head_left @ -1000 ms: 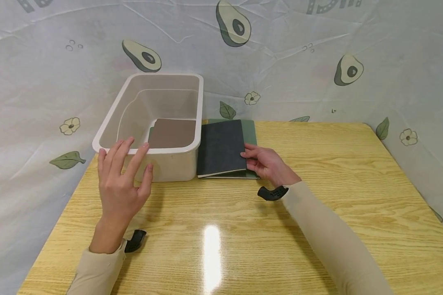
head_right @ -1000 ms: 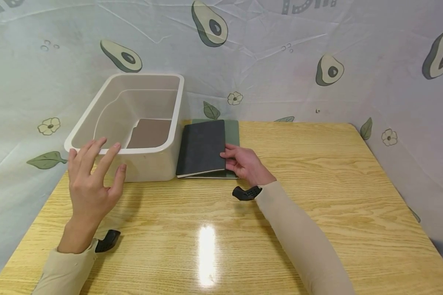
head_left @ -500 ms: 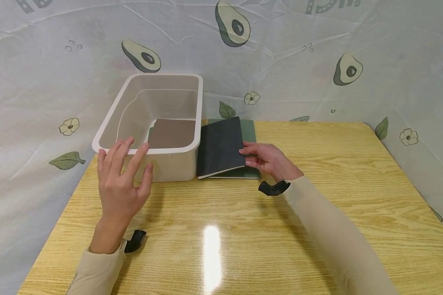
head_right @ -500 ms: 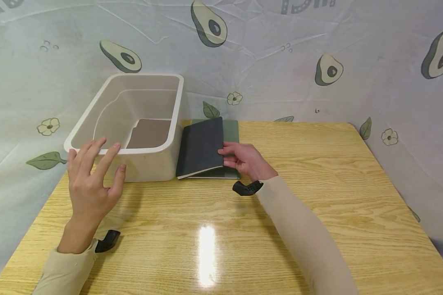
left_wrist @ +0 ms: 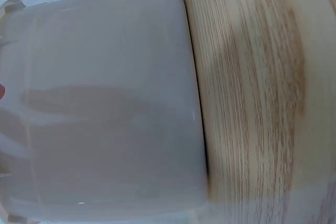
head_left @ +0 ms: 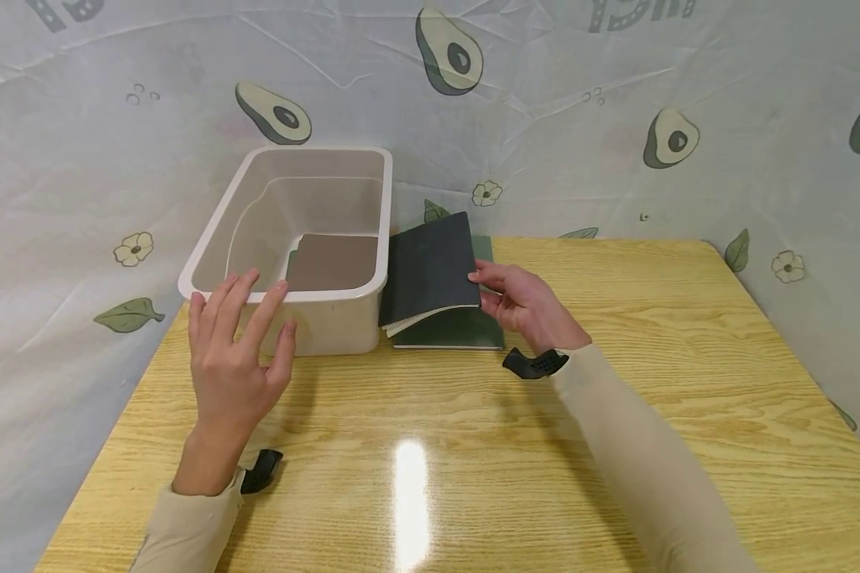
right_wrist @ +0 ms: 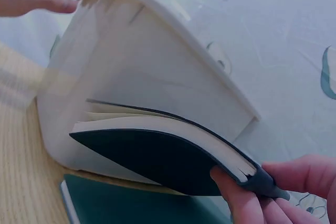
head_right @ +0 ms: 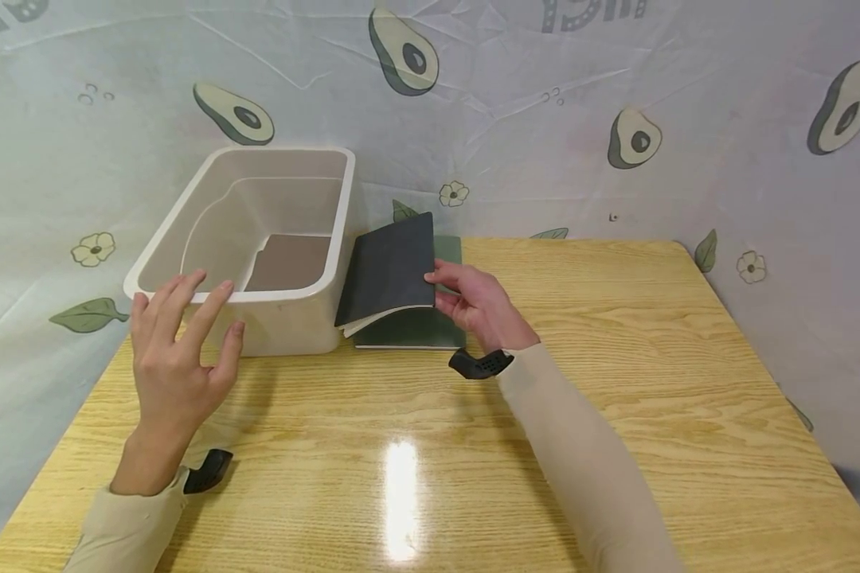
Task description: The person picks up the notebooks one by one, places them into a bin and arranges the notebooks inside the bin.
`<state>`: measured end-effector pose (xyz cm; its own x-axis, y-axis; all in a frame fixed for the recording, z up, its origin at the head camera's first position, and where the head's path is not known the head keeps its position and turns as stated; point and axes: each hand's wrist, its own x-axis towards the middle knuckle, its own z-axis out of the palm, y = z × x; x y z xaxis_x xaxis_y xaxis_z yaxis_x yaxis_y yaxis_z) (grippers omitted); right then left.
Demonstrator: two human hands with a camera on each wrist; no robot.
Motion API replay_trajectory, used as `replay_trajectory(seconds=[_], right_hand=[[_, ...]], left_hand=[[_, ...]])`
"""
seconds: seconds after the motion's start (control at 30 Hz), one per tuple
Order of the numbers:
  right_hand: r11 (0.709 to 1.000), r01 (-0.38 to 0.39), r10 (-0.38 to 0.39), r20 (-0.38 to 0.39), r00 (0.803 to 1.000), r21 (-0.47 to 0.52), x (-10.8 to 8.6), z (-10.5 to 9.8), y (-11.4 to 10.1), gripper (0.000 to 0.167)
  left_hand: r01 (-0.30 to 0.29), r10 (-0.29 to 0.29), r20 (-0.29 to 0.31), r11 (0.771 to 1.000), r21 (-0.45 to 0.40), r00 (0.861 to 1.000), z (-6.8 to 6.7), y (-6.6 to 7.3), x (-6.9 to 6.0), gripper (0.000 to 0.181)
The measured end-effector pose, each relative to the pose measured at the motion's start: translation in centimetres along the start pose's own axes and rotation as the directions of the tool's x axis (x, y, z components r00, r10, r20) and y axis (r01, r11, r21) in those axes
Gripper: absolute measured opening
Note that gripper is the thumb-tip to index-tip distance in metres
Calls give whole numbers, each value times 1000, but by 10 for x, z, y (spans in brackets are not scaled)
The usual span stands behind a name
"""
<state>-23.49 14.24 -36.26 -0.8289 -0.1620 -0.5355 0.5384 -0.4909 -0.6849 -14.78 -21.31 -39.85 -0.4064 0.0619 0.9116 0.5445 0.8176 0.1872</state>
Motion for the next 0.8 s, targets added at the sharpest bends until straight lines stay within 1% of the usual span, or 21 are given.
replay_trajectory(seconds=[0.2, 0.4, 0.63, 0.8], right_hand=[[997, 43, -40, -45, 998, 65, -5, 1, -10, 51], [994, 65, -61, -49, 997, 85, -9, 3, -17, 51], [991, 80, -74, -53, 996, 108, -10, 4, -19, 49], [986, 83, -79, -32, 996, 148, -11, 4, -21, 47]], left_hand=[[4, -4, 1, 1000, 0, 1000, -1, 1, 1, 45], [12, -12, 6, 1000, 2, 1000, -3, 1, 3, 45], [17, -17, 15, 1000, 5, 1000, -4, 4, 6, 45], [17, -17, 24, 1000, 7, 1000, -4, 5, 8, 45]])
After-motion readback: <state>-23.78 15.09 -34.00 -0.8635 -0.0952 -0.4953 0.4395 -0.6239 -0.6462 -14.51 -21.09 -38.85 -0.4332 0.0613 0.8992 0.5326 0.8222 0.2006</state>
